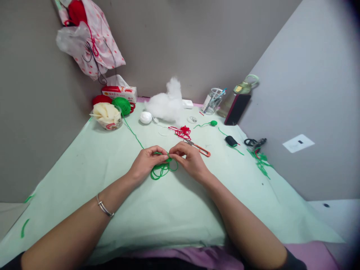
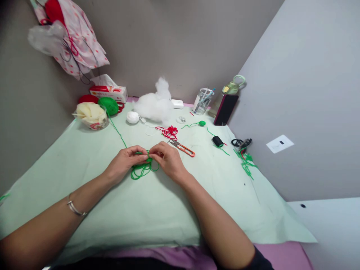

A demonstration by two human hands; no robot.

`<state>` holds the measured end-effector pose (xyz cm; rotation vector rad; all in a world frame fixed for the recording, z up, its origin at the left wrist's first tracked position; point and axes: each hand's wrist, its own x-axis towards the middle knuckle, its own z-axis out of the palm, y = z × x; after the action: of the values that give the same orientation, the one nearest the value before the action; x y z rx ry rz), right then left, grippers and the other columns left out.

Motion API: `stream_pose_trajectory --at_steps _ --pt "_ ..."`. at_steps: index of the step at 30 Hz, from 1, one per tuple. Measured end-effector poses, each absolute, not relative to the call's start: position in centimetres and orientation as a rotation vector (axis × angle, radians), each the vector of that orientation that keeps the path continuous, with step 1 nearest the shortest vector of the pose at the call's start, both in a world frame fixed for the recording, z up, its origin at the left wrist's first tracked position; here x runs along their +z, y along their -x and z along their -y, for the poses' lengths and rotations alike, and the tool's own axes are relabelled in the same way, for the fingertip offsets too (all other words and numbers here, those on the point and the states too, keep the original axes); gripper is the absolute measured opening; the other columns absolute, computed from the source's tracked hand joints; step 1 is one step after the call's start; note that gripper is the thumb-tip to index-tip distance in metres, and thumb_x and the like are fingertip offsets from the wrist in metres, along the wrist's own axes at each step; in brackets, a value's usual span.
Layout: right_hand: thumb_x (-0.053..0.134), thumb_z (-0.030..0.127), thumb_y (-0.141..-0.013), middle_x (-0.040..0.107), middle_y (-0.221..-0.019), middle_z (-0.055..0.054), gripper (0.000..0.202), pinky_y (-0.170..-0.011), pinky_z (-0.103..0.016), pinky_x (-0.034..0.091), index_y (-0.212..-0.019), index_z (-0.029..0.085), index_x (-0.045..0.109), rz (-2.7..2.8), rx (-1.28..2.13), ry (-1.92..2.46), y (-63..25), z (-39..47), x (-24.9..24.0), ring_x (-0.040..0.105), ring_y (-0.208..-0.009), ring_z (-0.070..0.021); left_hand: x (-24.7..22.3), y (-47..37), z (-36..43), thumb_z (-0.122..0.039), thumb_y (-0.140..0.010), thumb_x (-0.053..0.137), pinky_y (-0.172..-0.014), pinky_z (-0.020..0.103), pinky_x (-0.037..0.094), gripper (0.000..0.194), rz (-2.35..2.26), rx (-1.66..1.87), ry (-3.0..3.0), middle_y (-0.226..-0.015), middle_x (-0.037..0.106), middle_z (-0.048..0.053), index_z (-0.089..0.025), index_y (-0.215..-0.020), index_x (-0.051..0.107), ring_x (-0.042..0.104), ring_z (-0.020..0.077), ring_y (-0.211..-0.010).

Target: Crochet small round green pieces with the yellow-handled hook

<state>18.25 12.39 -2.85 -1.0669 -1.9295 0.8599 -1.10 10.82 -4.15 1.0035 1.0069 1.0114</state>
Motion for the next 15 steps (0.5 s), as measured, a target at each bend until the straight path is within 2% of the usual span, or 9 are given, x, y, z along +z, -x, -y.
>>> stream_pose_trajectory --at_steps 7,11,15 --pt "0.071 0.022 -0.090 0.067 -0.081 -0.001 0.007 -0.068 -0.031 0.043 -0.083 0.022 0.070 1.904 0.862 1.095 -18.6 -12.5 -2.2 0.059 -0.073 -0.0164 -4.2 1.2 -10.9 -0.040 -0.071 0.092 -0.095 0.041 0.058 0.033 -0.957 0.983 -0.958 -0.088 0.075 0.004 -0.016 -0.085 0.075 0.073 0.0200 -0.084" --pt "0.072 0.024 -0.091 0.068 -0.083 -0.001 0.008 -0.066 -0.029 0.045 -0.084 0.021 0.072 1.959 0.904 1.091 -18.5 -12.2 -1.8 0.061 -0.073 -0.0156 -4.1 1.1 -10.8 -0.040 -0.070 0.092 -0.096 0.043 0.058 0.033 -0.941 0.996 -0.944 -0.102 0.075 0.007 -0.015 -0.082 0.075 0.073 0.0209 -0.088" --pt "0.073 0.015 -0.089 0.066 -0.084 -0.001 0.006 -0.066 -0.029 0.043 -0.088 0.021 0.075 2.036 0.876 1.110 -18.3 -11.9 -2.0 0.059 -0.072 -0.0141 -4.1 1.0 -10.7 -0.039 -0.071 0.091 -0.095 0.039 0.056 0.029 -0.913 0.978 -0.941 -0.101 0.077 0.006 -0.016 -0.080 0.075 0.072 0.0207 -0.089"
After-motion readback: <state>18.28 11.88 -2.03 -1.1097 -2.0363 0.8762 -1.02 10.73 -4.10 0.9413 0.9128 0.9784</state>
